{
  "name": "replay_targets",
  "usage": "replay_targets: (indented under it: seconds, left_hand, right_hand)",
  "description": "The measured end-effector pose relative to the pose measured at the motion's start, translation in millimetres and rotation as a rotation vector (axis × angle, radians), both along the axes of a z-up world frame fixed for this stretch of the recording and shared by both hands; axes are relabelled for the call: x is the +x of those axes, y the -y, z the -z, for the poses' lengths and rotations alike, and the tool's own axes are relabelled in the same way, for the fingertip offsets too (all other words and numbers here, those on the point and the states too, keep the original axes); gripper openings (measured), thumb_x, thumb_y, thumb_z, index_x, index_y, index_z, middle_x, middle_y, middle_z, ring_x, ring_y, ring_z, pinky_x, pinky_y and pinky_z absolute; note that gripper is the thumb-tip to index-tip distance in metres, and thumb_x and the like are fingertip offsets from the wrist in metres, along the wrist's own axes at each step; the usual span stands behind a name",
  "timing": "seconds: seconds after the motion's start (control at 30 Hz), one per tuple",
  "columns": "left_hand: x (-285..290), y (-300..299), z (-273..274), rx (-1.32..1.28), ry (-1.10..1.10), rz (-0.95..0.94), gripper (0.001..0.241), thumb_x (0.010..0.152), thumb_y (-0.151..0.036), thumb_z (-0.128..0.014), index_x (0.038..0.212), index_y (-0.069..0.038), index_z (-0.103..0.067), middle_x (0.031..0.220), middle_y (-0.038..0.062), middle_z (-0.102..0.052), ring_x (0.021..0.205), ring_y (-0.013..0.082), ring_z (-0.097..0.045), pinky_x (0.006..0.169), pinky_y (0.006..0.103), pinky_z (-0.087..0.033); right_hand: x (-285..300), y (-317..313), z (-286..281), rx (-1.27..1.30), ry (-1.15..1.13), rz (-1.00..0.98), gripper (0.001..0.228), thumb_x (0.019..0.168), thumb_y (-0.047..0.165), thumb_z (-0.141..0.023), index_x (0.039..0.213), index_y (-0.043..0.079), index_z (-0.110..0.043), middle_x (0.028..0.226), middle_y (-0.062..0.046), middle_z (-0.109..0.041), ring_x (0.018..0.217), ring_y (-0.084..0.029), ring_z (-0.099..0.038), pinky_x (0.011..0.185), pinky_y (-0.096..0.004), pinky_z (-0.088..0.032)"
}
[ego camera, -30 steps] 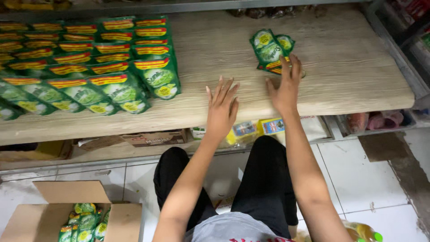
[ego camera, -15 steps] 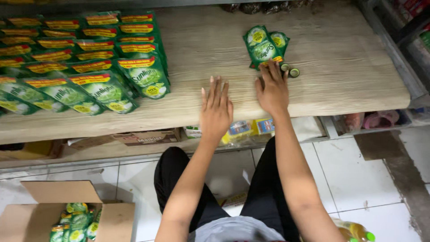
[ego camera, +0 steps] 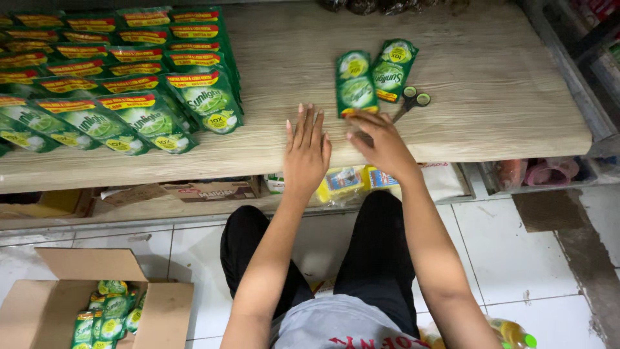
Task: The person organizes sachets of dishwashing liquid on a wooden shelf by taking them out of a cardboard box and arranging them into rows.
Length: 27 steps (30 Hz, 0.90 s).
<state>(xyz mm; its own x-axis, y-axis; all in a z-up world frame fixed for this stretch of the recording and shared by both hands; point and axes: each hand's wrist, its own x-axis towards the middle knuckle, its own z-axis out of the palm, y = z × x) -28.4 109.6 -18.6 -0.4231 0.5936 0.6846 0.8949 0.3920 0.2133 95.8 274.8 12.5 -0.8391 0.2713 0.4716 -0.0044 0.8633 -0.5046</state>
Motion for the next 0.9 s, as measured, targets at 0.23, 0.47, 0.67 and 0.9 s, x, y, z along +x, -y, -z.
replay_targets:
  seconds: [0.23, 0.47, 0.67, 0.9]
  left_hand:
    - [1, 2, -3, -0.02, 0.022, 0.024, 0.049, 0.11, -0.026, -0.044, 0.154, -0.006, -0.049, 0.163, 0.013, -0.043, 0.156, 0.0257, -0.03, 0.129, 0.0481, -0.019]
    - [-1, 3, -6, -0.01, 0.031, 0.035, 0.056, 0.11, -0.038, -0.042, 0.158, -0.009, -0.044, 0.164, 0.016, -0.039, 0.153, 0.0297, -0.033, 0.127, 0.0498, -0.02]
    - [7, 17, -4, -0.015, 0.086, 0.108, 0.051, 0.109, -0.038, -0.049, 0.154, -0.014, -0.049, 0.158, 0.01, -0.05, 0.148, 0.0266, -0.046, 0.128, 0.0498, -0.024]
    - [20, 46, -1, 0.118, 0.179, 0.124, 0.054, 0.099, -0.026, -0.066, 0.149, -0.01, -0.052, 0.153, 0.009, -0.054, 0.143, 0.0283, -0.049, 0.121, 0.05, -0.032]
  right_hand:
    - [-22, -19, -4, 0.367, -0.055, 0.387, 0.057, 0.101, 0.046, -0.063, 0.142, 0.006, -0.062, 0.142, -0.033, -0.056, 0.131, -0.049, -0.047, 0.106, -0.065, -0.028]
    - [-18, 26, 17, 0.336, 0.07, 0.181, 0.056, 0.106, 0.047, -0.057, 0.142, 0.005, -0.059, 0.145, -0.025, -0.06, 0.134, -0.04, -0.053, 0.115, -0.054, -0.035]
    - [9, 37, 0, -0.03, -0.015, 0.143, 0.052, 0.101, 0.047, -0.058, 0.14, 0.013, -0.063, 0.143, -0.011, -0.065, 0.133, -0.029, -0.057, 0.12, -0.054, -0.032]
    - [11, 35, 7, 0.135, 0.017, 0.179, 0.051, 0.103, 0.043, -0.058, 0.145, 0.013, -0.061, 0.157, -0.013, -0.05, 0.15, -0.031, -0.039, 0.12, -0.056, -0.017]
